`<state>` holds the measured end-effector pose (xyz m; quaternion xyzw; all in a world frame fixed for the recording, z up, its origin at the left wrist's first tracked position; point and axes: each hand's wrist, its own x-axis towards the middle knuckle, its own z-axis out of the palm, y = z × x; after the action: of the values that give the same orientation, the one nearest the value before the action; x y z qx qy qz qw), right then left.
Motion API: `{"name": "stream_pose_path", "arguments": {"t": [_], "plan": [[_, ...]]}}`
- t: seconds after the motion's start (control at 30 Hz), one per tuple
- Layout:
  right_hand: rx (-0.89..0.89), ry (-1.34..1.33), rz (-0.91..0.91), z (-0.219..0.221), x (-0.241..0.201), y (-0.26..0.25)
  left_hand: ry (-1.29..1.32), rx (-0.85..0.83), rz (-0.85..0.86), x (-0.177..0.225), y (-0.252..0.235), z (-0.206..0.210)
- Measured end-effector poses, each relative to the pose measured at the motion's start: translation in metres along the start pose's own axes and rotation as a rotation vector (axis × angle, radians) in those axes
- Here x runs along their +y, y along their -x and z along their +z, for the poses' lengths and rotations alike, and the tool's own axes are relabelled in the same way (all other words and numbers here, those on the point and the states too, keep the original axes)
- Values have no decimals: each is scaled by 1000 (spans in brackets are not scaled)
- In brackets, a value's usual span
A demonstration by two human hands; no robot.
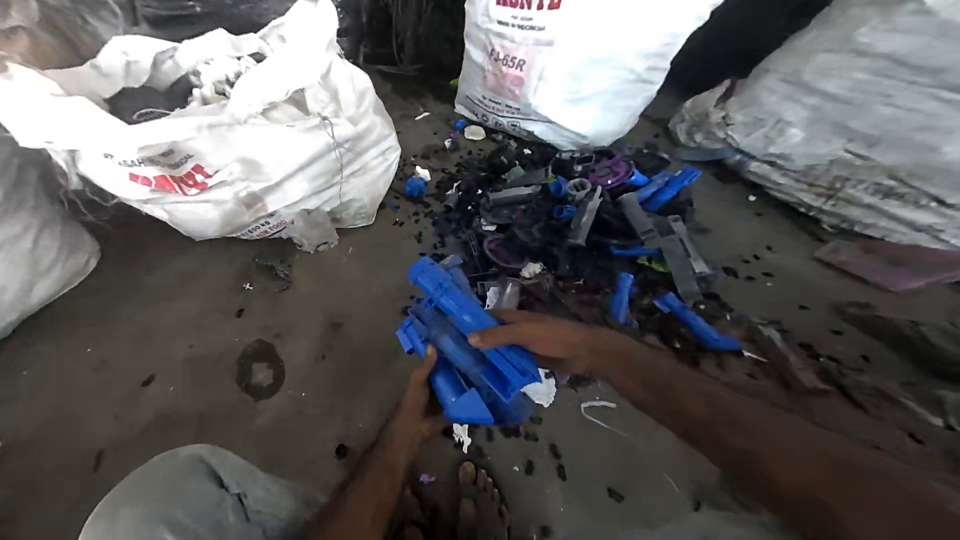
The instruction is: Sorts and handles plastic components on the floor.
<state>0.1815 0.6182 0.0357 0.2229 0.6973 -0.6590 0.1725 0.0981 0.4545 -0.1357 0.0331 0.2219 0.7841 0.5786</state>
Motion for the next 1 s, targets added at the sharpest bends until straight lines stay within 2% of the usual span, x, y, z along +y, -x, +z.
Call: {"name": "stream_pose_path", "arguments": {"t": [0.1,0.33,0.5,0.6,0.73,0.83,1.0], "plan": [[86,-71,16,2,-6,1,58,-23,11,5,-2,-12],[137,-140,-29,-10,-4,-9,118,-50,19,18,0,-16],[74,-11,-45,-21,5,-7,137,-102,51,22,-2,-21],[133,77,-46,-18,1,-5,177,-177,42,25,-4,-25],[185,11,-40,-15,-5,-3,204,-296,69,27,-8,-27],[143,-8,-68,-11,-10,-1,210,-339,80,26,-9,-18],[193,204,-52,-8,-6,-9,206,-364,113,24,-10,1]]}}
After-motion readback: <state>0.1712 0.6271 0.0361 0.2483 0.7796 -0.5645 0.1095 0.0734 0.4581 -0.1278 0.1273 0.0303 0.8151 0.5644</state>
